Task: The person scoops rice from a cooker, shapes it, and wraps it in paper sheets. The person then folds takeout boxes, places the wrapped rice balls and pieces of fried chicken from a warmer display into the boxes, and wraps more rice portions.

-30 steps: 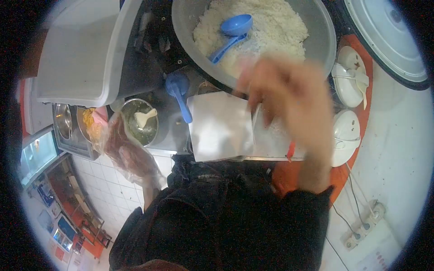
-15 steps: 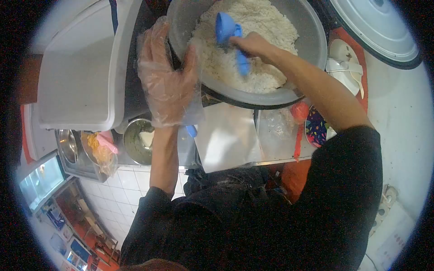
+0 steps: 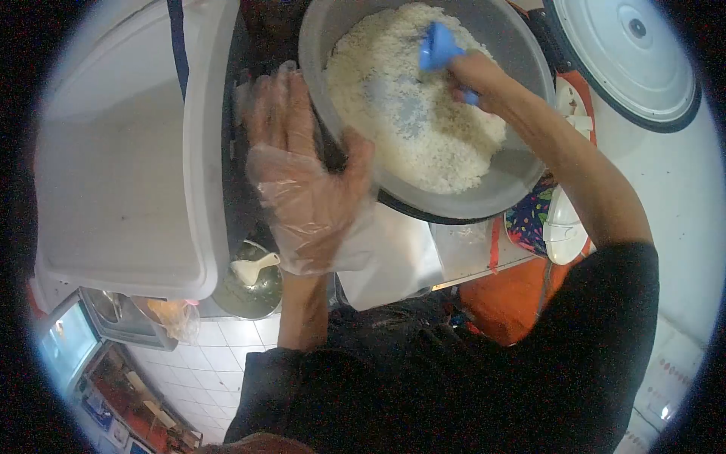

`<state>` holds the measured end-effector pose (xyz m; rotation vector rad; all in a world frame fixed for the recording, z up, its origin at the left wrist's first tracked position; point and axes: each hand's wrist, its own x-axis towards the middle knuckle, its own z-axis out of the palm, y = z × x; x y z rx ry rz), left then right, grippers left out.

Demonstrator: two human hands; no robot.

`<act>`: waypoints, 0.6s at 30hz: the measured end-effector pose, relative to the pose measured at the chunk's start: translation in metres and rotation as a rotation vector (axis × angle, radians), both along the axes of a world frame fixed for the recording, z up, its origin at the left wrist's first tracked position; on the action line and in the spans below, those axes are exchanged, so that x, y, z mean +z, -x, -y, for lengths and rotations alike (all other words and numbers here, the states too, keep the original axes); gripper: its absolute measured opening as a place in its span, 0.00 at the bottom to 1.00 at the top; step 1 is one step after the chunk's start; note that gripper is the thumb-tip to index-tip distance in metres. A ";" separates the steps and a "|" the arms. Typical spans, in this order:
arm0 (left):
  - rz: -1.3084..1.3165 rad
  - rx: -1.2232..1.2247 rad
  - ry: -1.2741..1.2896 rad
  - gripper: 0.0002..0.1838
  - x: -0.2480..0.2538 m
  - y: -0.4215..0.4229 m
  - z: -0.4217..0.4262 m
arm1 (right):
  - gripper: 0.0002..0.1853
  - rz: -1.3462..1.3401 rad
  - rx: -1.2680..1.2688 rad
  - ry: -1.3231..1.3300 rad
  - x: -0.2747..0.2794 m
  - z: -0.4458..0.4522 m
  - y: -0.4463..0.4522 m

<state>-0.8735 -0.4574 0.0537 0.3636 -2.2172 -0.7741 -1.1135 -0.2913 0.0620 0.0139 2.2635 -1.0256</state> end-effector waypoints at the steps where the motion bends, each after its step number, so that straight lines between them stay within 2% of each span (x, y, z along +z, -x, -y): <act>1: 0.034 -0.008 -0.023 0.41 0.002 0.000 0.001 | 0.09 -0.021 0.031 -0.067 -0.014 0.019 0.002; 2: 0.027 -0.003 -0.019 0.41 0.003 0.000 0.005 | 0.13 -0.046 0.058 -0.126 -0.024 0.036 0.002; 3: 0.036 -0.009 -0.014 0.41 0.005 -0.001 0.006 | 0.13 -0.048 0.055 -0.127 -0.024 0.047 -0.008; 5: 0.037 -0.022 -0.025 0.41 0.007 -0.003 0.002 | 0.26 -0.418 0.427 -0.577 -0.012 0.050 -0.028; 6: 0.045 -0.031 -0.027 0.40 0.007 -0.002 0.005 | 0.26 -0.432 0.425 -0.585 -0.006 0.043 -0.024; 8: 0.061 -0.046 -0.018 0.40 0.006 -0.006 0.007 | 0.34 -0.567 0.730 -0.588 -0.001 0.017 -0.014; 9: 0.060 -0.048 -0.004 0.39 0.005 -0.007 0.007 | 0.33 -0.644 0.757 -0.462 0.000 -0.008 0.002; 10: 0.057 -0.049 0.012 0.38 0.004 -0.005 0.009 | 0.33 -0.652 0.752 -0.454 0.007 -0.017 0.012; 12: 0.064 -0.044 0.024 0.36 0.007 -0.003 0.010 | 0.35 -0.562 0.589 -0.508 0.015 -0.026 0.019; 13: 0.069 -0.046 0.020 0.35 0.009 -0.005 0.007 | 0.36 -0.662 0.648 -0.486 0.000 -0.013 0.013; 15: 0.070 -0.038 0.049 0.35 0.002 -0.004 0.007 | 0.37 -0.622 0.668 -0.654 -0.056 0.029 -0.002; 16: 0.072 -0.022 0.077 0.35 0.000 -0.002 0.007 | 0.39 -0.559 0.640 -0.611 -0.046 0.048 -0.024; 18: 0.091 -0.037 0.091 0.32 0.007 -0.004 0.005 | 0.39 -0.612 0.817 -0.412 -0.025 0.015 -0.028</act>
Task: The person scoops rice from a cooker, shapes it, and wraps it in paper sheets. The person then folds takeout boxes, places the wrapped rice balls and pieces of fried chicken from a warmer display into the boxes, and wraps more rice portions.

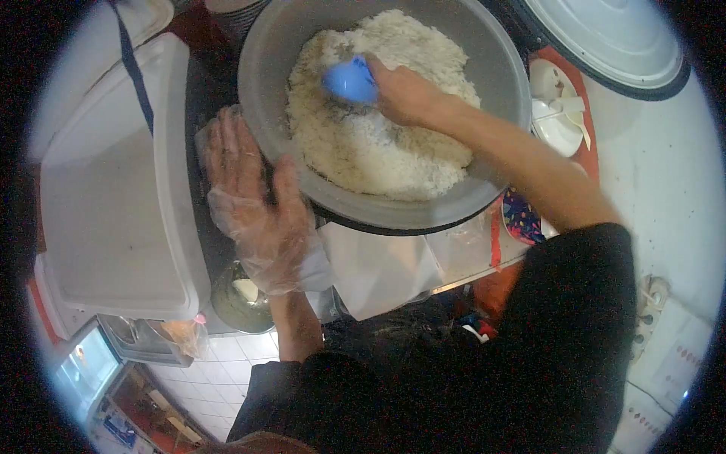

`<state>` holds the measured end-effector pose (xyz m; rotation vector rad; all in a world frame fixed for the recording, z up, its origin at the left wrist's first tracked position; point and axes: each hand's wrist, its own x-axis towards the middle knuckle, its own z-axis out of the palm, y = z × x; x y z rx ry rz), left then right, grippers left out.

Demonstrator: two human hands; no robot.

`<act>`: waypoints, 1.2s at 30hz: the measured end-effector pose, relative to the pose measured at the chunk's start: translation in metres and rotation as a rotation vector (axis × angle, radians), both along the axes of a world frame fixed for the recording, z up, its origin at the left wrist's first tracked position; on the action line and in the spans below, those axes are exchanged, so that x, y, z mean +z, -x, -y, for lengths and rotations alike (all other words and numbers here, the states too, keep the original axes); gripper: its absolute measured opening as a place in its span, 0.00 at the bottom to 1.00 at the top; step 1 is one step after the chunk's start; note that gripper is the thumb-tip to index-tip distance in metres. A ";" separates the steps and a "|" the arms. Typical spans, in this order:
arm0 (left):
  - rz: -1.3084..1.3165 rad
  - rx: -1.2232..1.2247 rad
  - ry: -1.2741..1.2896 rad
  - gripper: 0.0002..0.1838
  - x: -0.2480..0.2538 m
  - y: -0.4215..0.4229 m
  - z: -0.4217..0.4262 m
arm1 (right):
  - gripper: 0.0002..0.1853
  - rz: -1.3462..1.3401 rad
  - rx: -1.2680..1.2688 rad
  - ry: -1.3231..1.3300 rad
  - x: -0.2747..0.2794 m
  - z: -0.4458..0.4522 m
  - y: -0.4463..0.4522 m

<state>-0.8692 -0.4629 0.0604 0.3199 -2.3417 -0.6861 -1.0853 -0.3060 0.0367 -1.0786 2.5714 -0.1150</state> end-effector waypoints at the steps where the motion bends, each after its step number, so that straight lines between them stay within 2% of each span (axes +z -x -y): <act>1: 0.022 0.015 0.000 0.31 0.000 0.000 0.000 | 0.39 0.002 -0.009 0.001 0.019 -0.010 -0.009; 4: 0.045 0.061 -0.013 0.29 -0.001 0.001 -0.003 | 0.36 -0.076 0.233 -0.278 0.062 -0.018 -0.004; 6: 0.051 0.064 -0.024 0.28 -0.001 0.000 -0.006 | 0.34 -0.632 0.265 -0.265 0.058 -0.015 0.047; 7: 0.051 0.075 -0.019 0.28 -0.001 -0.001 -0.007 | 0.34 -0.617 0.262 -0.264 0.065 -0.007 0.037; 8: 0.049 0.087 -0.016 0.27 -0.001 -0.001 -0.006 | 0.36 -0.387 0.069 -0.429 0.071 0.007 0.023; 10: 0.058 0.081 0.017 0.27 -0.001 0.003 -0.003 | 0.40 -0.157 -0.124 -0.587 0.054 0.005 0.022; 12: 0.072 0.080 0.040 0.26 0.001 -0.003 -0.004 | 0.34 -0.465 0.172 -0.129 -0.005 -0.042 0.038; 13: 0.044 0.074 0.022 0.26 0.002 0.000 -0.005 | 0.34 -0.481 0.188 -0.132 -0.008 -0.061 0.045; 16: -0.050 0.090 0.032 0.25 -0.003 0.002 -0.003 | 0.33 -0.183 0.394 -0.210 0.020 -0.064 0.040; 18: -0.083 0.052 0.033 0.25 -0.004 0.003 -0.002 | 0.30 -0.269 0.189 -0.391 0.064 -0.044 0.032; 19: -0.075 0.050 0.030 0.25 -0.006 0.006 -0.002 | 0.28 -0.440 0.162 -0.215 0.070 -0.043 0.037; 20: -0.102 0.067 0.028 0.25 -0.009 0.006 -0.004 | 0.28 -0.414 0.152 -0.221 0.053 -0.050 0.035; 22: -0.141 0.065 0.028 0.25 -0.009 0.007 -0.008 | 0.21 -0.390 -0.046 -0.310 0.031 -0.057 0.023; 23: -0.131 0.074 0.026 0.25 -0.007 0.008 -0.009 | 0.26 -0.328 -0.045 -0.303 0.033 -0.062 -0.003; 24: -0.117 0.087 0.021 0.25 -0.005 0.006 -0.009 | 0.26 -0.330 -0.049 -0.305 0.038 -0.067 -0.020; 27: -0.131 0.064 0.057 0.25 -0.004 0.006 -0.006 | 0.23 -0.055 0.128 -0.359 0.057 -0.061 -0.022; 30: -0.165 0.100 0.020 0.24 -0.006 0.006 -0.009 | 0.23 -0.143 0.185 -0.429 0.068 -0.061 0.035; 31: -0.157 0.086 0.028 0.24 -0.005 0.007 -0.009 | 0.22 -0.340 0.101 -0.451 0.061 -0.063 0.043; 33: -0.123 0.098 -0.008 0.23 0.000 0.006 -0.010 | 0.23 -0.231 0.095 -0.443 0.038 -0.083 0.004; 36: -0.163 0.110 -0.038 0.25 -0.001 0.006 -0.014 | 0.24 -0.126 0.068 -0.326 0.061 -0.065 -0.042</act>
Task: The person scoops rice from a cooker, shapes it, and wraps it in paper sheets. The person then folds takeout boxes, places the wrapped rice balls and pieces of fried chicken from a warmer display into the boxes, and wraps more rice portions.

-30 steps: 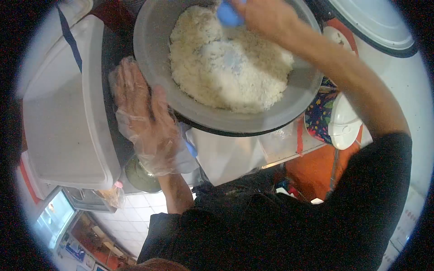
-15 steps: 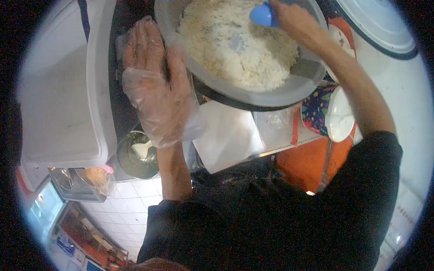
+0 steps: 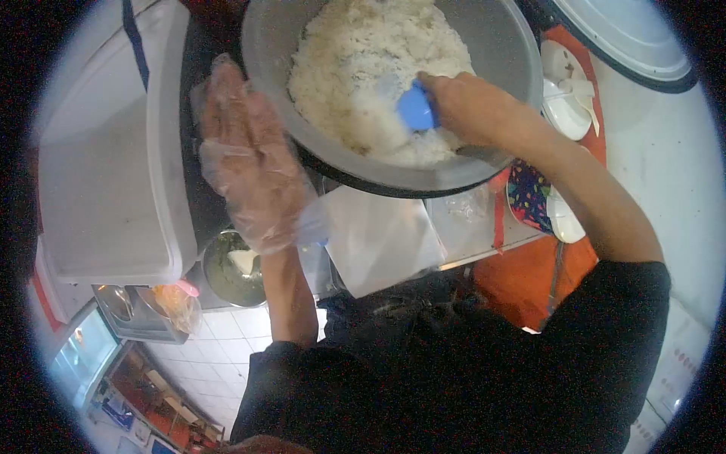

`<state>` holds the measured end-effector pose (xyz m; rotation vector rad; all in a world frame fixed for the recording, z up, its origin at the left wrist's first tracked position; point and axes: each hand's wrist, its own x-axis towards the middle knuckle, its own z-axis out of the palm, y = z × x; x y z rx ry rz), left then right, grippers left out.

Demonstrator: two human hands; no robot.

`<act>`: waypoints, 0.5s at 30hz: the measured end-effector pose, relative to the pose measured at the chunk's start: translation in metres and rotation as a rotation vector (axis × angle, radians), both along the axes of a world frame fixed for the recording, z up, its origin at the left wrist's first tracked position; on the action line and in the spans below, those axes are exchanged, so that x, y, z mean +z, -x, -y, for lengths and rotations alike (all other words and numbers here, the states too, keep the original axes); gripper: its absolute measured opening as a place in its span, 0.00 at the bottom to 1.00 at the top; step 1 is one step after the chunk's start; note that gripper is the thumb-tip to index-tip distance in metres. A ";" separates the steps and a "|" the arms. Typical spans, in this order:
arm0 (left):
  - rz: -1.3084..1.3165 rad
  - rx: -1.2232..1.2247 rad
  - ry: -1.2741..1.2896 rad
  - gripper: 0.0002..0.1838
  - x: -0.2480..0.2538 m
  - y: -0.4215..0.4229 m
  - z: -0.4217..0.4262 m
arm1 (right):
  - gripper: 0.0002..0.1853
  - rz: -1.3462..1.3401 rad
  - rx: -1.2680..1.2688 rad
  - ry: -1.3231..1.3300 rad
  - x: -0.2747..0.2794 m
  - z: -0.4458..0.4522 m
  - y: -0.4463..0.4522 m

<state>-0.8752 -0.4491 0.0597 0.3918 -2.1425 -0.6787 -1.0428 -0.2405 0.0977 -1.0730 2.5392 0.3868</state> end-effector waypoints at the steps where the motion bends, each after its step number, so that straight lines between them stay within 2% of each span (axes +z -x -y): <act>1: 0.013 0.007 -0.062 0.27 0.000 0.001 -0.001 | 0.25 0.126 0.082 0.056 0.006 -0.002 -0.002; 2: 0.013 0.012 -0.083 0.27 -0.001 0.003 0.000 | 0.25 0.235 0.169 0.119 0.018 0.003 0.001; 3: 0.021 0.011 -0.092 0.27 -0.001 0.002 -0.002 | 0.23 0.503 -0.459 -0.225 0.075 0.052 -0.004; 4: 0.032 0.009 -0.096 0.27 -0.002 0.000 -0.002 | 0.23 0.513 -0.463 -0.218 0.060 0.039 0.014; 5: 0.040 0.016 -0.102 0.27 -0.001 0.000 -0.002 | 0.23 0.320 -0.279 -0.115 0.028 0.020 0.046; 7: 0.059 0.018 -0.108 0.27 -0.002 -0.001 -0.003 | 0.23 0.153 -0.066 0.021 -0.026 0.009 0.081; 8: 0.066 0.020 -0.111 0.27 -0.001 -0.001 -0.004 | 0.23 0.162 -0.071 0.027 -0.044 0.001 0.067; 10: 0.084 0.027 -0.121 0.27 -0.003 -0.001 -0.006 | 0.24 0.304 0.119 0.343 -0.064 -0.008 0.026; 11: 0.095 0.030 -0.129 0.27 -0.002 -0.004 -0.007 | 0.24 0.314 0.118 0.352 -0.044 -0.002 0.020; 12: 0.102 0.032 -0.136 0.27 -0.003 -0.006 -0.009 | 0.24 0.512 -0.136 0.183 -0.004 0.005 0.021; 14: 0.111 0.037 -0.149 0.28 -0.003 -0.005 -0.010 | 0.24 0.696 -0.384 0.006 0.035 0.012 0.040; 15: 0.119 0.042 -0.154 0.28 -0.004 -0.006 -0.011 | 0.24 0.601 -0.379 0.048 0.040 0.014 0.049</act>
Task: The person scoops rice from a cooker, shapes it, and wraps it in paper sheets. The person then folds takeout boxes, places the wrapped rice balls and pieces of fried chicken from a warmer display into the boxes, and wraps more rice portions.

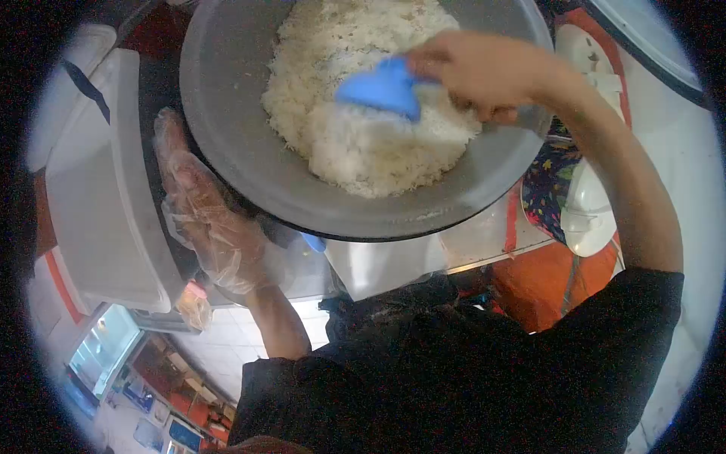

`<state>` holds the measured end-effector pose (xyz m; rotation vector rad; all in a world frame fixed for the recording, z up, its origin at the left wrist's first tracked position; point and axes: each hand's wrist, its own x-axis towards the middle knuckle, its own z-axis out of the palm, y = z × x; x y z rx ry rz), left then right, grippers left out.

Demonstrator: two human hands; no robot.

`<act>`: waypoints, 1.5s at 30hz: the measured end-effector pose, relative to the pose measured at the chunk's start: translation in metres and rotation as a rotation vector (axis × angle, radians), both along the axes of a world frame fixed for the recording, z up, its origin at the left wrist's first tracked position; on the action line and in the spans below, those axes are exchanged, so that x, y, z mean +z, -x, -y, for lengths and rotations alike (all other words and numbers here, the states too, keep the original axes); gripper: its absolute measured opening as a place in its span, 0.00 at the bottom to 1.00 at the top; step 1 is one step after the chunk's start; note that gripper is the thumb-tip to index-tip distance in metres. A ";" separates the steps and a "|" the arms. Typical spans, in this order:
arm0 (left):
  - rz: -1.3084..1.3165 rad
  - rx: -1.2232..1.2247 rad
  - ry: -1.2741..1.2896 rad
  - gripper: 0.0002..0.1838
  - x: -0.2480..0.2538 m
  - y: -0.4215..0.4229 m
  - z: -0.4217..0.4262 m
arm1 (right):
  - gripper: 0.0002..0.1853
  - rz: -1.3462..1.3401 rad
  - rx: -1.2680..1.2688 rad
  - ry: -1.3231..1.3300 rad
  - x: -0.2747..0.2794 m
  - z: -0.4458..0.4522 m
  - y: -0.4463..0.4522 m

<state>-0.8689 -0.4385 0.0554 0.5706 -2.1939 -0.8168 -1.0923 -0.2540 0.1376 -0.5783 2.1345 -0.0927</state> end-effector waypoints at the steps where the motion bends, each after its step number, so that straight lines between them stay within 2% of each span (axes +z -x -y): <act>1: 0.005 0.004 -0.002 0.28 -0.001 0.000 -0.001 | 0.25 -0.096 -0.007 0.025 -0.002 0.001 0.006; 5: 0.009 0.006 -0.004 0.28 -0.003 0.002 -0.003 | 0.25 0.052 0.101 0.087 -0.064 0.001 -0.005; 6: 0.018 0.008 -0.008 0.28 -0.002 0.000 -0.003 | 0.25 -0.052 0.195 0.227 -0.066 -0.006 -0.013; 7: 0.025 0.018 -0.011 0.28 -0.003 0.000 -0.002 | 0.25 -0.028 0.206 0.227 -0.054 -0.012 -0.009; 8: 0.027 0.022 -0.011 0.28 -0.003 0.000 -0.002 | 0.25 0.184 0.008 0.132 -0.024 -0.020 0.005; 10: 0.027 0.030 -0.013 0.28 -0.001 -0.001 -0.002 | 0.26 0.170 -0.109 -0.014 0.005 -0.022 0.009; 11: 0.021 0.031 -0.014 0.28 -0.001 0.000 -0.002 | 0.26 0.167 -0.108 -0.010 -0.011 -0.028 0.011; 12: 0.018 0.030 -0.016 0.28 -0.001 0.000 -0.003 | 0.26 0.022 -0.010 0.095 -0.041 -0.040 0.013; 15: 0.015 0.029 -0.018 0.28 0.000 0.000 -0.004 | 0.26 0.007 0.023 0.076 -0.018 -0.023 -0.001; 17: 0.015 0.036 -0.022 0.28 0.000 -0.001 -0.004 | 0.26 0.258 -0.075 -0.022 0.003 -0.016 -0.003; 21: 0.009 0.040 -0.025 0.29 0.004 -0.001 -0.006 | 0.26 0.337 -0.119 -0.094 0.009 -0.014 -0.012; 23: 0.002 0.039 -0.026 0.29 0.004 0.001 -0.007 | 0.24 0.258 0.051 0.058 -0.003 -0.007 -0.024; 27: -0.013 0.036 -0.021 0.29 0.005 0.004 -0.003 | 0.25 0.254 0.178 0.125 0.004 -0.002 -0.034; 30: -0.013 0.039 -0.026 0.29 0.006 0.005 -0.001 | 0.26 0.117 0.359 0.269 -0.009 -0.013 -0.040; 32: -0.030 0.038 -0.033 0.29 0.005 0.008 0.000 | 0.26 0.289 0.153 0.174 0.009 -0.010 -0.034; 33: -0.036 0.035 -0.037 0.29 0.005 0.010 0.001 | 0.26 0.278 0.162 0.178 0.012 -0.010 -0.028; 35: -0.018 0.045 -0.029 0.29 0.008 0.006 -0.002 | 0.25 0.487 -0.024 0.038 0.013 -0.013 -0.019; 39: -0.058 0.032 0.042 0.31 0.005 0.009 0.007 | 0.26 0.433 -0.015 0.134 0.003 -0.018 -0.028; 41: -0.031 0.039 0.040 0.31 0.008 0.009 0.005 | 0.26 0.550 -0.181 0.080 -0.003 -0.020 -0.013; 42: -0.039 0.059 0.047 0.31 0.008 0.008 0.006 | 0.26 0.543 -0.159 0.081 -0.005 -0.023 -0.004; 44: 0.026 0.044 0.141 0.30 0.010 0.004 0.009 | 0.25 0.781 -0.393 0.096 -0.008 -0.031 0.015; 45: 0.019 0.064 0.147 0.30 0.014 0.002 0.007 | 0.25 0.775 -0.372 0.095 -0.007 -0.037 0.021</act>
